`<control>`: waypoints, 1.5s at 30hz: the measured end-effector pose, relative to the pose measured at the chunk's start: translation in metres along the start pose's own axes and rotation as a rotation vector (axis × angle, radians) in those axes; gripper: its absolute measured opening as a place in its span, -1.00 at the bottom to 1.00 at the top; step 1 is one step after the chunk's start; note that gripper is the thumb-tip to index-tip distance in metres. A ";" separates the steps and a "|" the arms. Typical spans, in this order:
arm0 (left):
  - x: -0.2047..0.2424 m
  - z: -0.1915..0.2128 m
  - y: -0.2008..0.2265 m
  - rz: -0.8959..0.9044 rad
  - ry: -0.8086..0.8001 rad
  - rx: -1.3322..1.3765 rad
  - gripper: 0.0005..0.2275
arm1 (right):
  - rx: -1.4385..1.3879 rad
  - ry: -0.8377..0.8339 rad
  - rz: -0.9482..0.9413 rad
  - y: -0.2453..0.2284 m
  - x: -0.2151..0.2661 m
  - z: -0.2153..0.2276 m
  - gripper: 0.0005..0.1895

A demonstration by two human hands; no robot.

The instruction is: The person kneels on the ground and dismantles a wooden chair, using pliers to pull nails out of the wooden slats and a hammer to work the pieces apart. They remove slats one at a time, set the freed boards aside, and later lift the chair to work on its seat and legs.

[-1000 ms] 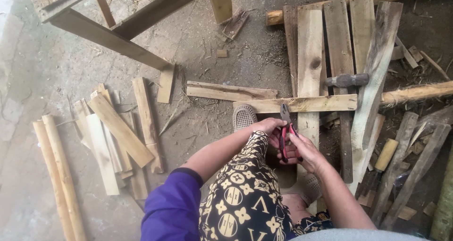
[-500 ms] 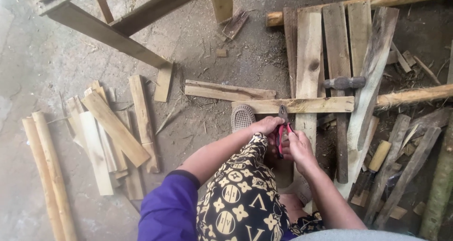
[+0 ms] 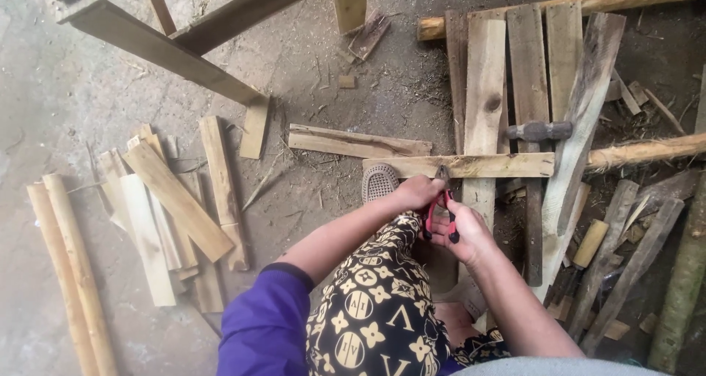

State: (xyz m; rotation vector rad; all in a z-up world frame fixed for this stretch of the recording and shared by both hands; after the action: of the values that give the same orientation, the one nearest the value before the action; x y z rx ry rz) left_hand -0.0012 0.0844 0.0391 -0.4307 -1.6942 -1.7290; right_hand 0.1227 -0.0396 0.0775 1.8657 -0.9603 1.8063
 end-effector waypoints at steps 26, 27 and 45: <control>0.016 0.012 0.065 0.275 0.045 -0.163 -0.44 | -0.494 -0.314 -0.026 -0.003 0.068 -0.060 -0.50; 0.016 0.015 0.066 0.284 0.062 -0.119 -0.44 | -0.438 -0.303 -0.034 -0.011 0.069 -0.061 -0.52; 0.053 0.007 0.029 -0.182 0.549 -0.205 -0.41 | 0.029 -0.224 -0.137 -0.035 0.057 -0.026 -0.49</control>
State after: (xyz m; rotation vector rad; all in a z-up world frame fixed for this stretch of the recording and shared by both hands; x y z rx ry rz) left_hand -0.0215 0.0811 0.0963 0.1154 -1.1946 -1.9352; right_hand 0.1246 -0.0094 0.1430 2.1302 -0.8593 1.5647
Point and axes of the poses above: each hand's wrist, its own x-axis away from the middle knuckle, its own z-axis out of the back of the hand, y = z × x, the point moved 2 cm from there along -x, towards the middle knuckle, and after that the axes turned 1 degree about -z, right-handed, at the moved point
